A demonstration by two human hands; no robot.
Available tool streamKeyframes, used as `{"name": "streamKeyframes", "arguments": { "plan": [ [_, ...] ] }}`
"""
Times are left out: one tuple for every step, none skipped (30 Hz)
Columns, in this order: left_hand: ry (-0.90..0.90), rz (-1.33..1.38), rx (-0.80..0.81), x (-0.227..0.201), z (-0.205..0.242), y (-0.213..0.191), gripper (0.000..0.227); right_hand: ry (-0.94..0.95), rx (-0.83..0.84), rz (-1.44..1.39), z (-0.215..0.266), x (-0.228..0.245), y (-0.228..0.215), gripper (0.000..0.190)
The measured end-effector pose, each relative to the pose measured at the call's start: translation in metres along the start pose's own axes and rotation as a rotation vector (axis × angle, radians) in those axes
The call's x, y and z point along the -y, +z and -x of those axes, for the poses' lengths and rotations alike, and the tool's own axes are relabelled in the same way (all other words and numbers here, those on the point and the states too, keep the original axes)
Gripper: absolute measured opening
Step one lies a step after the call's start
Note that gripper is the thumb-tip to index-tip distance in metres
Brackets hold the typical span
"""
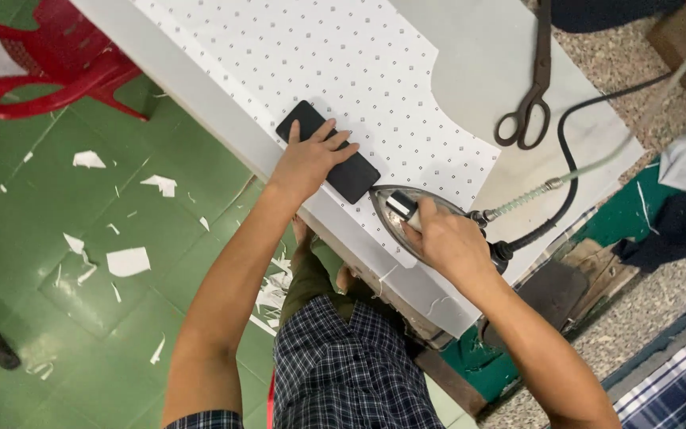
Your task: The person irons a white patterned fabric piece on a work table using a steam iron, repeatedly smoothing and pressing different sections. They also use scissors to trim the fabric edges and a black rectangular object to hold the fabric in place during ironing.
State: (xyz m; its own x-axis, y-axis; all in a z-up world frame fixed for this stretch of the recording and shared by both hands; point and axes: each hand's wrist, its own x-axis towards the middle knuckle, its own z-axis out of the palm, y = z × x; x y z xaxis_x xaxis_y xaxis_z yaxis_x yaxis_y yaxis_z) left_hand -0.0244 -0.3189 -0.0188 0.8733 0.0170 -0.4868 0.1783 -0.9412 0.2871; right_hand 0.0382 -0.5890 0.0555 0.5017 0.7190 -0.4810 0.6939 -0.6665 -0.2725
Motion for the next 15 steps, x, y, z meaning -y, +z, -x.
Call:
{"name": "streamKeyframes", "arguments": {
  "plan": [
    [0.016,0.002,-0.025,-0.009,0.003,0.001,0.078,0.01,0.003,0.006,0.005,-0.006,0.003,0.042],
    [0.037,-0.002,-0.048,-0.017,0.005,0.001,0.074,0.025,0.002,0.009,0.009,-0.011,0.007,0.043],
    [0.017,0.006,-0.054,-0.022,0.006,0.006,0.074,0.006,0.007,0.018,0.014,-0.015,0.006,0.043],
    [0.035,0.005,-0.062,-0.028,0.005,0.012,0.072,0.029,0.041,0.01,0.02,-0.018,0.005,0.045],
    [0.052,0.003,-0.07,-0.033,0.005,0.017,0.071,0.053,0.075,0.002,0.026,-0.022,0.004,0.048],
    [0.037,0.01,-0.078,-0.041,0.005,0.024,0.071,0.037,0.077,0.013,0.033,-0.025,0.003,0.048],
    [0.039,0.012,-0.082,-0.048,0.005,0.03,0.07,0.047,0.103,0.017,0.041,-0.028,0.002,0.046],
    [0.042,0.011,-0.089,-0.055,0.004,0.034,0.068,0.056,0.124,0.02,0.047,-0.031,0.0,0.045],
    [0.027,0.015,-0.099,-0.065,0.008,0.037,0.068,0.041,0.122,0.031,0.055,-0.035,0.0,0.045],
    [0.042,0.012,-0.094,-0.075,0.012,0.039,0.068,0.068,0.137,0.028,0.064,-0.038,0.001,0.046],
    [0.056,0.01,-0.089,-0.085,0.016,0.041,0.069,0.096,0.152,0.025,0.072,-0.041,0.001,0.047],
    [0.045,0.009,-0.098,-0.093,0.017,0.044,0.069,0.084,0.147,0.03,0.081,-0.058,0.015,0.047],
    [0.081,0.0,-0.007,-0.101,0.018,0.047,0.078,0.032,0.084,0.03,0.088,-0.075,0.029,0.044],
    [0.12,-0.009,0.088,-0.109,0.019,0.05,0.088,-0.016,0.021,0.026,0.097,-0.09,0.044,0.041],
    [0.112,-0.01,0.083,-0.121,0.027,0.046,0.088,-0.025,0.018,0.028,0.102,-0.097,0.047,0.041]
  ]
}}
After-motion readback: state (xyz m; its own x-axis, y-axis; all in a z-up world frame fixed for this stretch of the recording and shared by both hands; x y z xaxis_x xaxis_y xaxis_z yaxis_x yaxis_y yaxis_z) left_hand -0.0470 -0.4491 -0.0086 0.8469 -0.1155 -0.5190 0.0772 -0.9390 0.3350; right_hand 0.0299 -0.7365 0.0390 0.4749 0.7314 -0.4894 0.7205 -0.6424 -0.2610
